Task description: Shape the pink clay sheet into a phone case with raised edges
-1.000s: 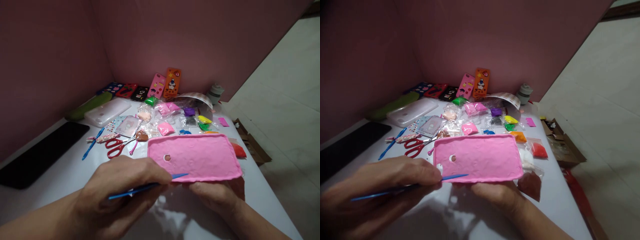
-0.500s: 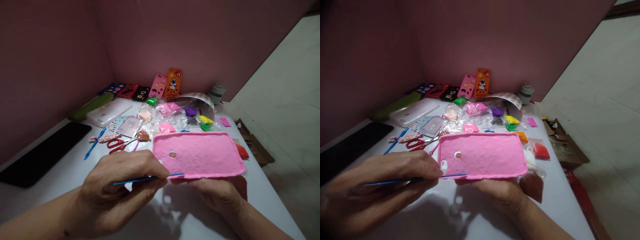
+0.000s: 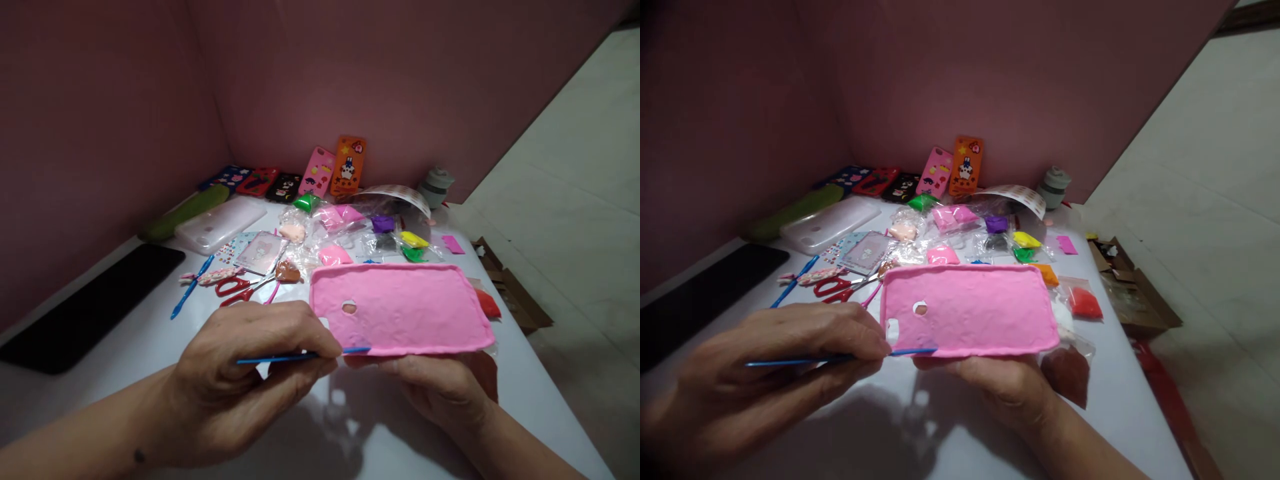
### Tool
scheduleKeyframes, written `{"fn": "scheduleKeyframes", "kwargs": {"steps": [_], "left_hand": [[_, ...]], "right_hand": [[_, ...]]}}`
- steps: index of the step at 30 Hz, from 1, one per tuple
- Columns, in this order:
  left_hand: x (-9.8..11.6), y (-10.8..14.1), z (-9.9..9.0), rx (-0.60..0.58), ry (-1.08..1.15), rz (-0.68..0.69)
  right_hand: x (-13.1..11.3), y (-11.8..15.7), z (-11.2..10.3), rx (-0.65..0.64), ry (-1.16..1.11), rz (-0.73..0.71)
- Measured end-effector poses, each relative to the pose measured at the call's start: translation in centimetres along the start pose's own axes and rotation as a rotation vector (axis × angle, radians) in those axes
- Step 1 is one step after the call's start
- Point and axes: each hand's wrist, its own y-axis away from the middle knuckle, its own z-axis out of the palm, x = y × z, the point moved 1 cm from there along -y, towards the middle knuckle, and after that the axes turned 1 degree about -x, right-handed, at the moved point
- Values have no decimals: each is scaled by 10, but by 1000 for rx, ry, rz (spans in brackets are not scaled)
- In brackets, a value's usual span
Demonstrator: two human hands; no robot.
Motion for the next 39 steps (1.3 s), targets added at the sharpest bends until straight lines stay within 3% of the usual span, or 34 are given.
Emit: {"fn": "scheduleKeyframes", "kwargs": {"steps": [2,9,17,25,39], "left_hand": [[0,0,0,11,4,-9],[-3,0,4,51,45,3],[0,-1,2,-9,69,22],[0,-2,-2,112,-13,-43],[-3,-1,0,86,-4,-57]], "right_hand": [[1,0,-1,47,13,-16],[1,1,-6,-100,16,-54],[1,1,-1,-65,-31,-51],[-7,1,2,-26,-32,-50],[-2,2,-1,22,-82,-51]]}}
